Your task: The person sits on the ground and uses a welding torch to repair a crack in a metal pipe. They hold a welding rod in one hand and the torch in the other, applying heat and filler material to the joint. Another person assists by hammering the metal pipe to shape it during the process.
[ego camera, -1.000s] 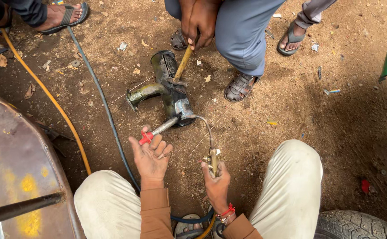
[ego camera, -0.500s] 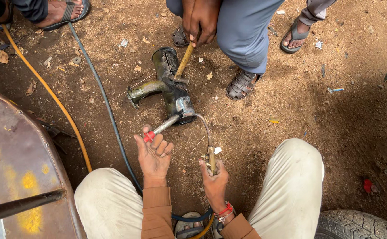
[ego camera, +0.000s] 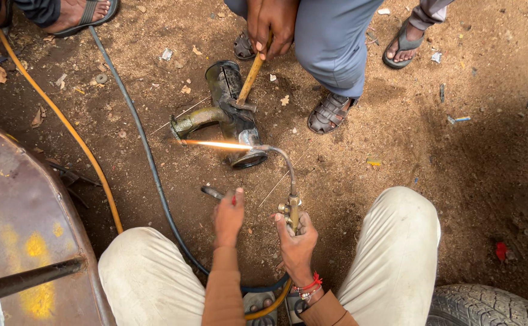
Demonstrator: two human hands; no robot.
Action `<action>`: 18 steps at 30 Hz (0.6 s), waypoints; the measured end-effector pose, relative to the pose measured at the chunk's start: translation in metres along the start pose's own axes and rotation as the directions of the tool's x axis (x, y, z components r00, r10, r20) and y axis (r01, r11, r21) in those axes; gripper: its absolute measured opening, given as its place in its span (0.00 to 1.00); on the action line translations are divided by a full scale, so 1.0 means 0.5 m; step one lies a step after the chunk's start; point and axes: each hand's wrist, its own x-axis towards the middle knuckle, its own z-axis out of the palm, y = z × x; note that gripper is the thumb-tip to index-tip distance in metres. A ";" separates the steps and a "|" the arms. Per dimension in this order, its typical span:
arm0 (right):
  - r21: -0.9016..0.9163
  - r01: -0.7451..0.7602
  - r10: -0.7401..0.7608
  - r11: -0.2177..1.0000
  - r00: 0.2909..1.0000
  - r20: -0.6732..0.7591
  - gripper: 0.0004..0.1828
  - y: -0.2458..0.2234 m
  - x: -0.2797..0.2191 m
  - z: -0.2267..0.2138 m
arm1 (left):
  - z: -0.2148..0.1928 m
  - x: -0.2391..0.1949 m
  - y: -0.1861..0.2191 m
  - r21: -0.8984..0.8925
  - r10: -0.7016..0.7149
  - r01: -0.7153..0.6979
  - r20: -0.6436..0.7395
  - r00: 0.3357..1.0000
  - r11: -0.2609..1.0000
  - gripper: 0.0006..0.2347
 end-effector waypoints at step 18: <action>0.055 0.011 -0.007 0.998 0.997 -0.082 0.13 -0.026 0.007 -0.012 | 0.297 0.127 -0.062 0.393 0.446 -0.332 -0.245 0.861 0.857 0.13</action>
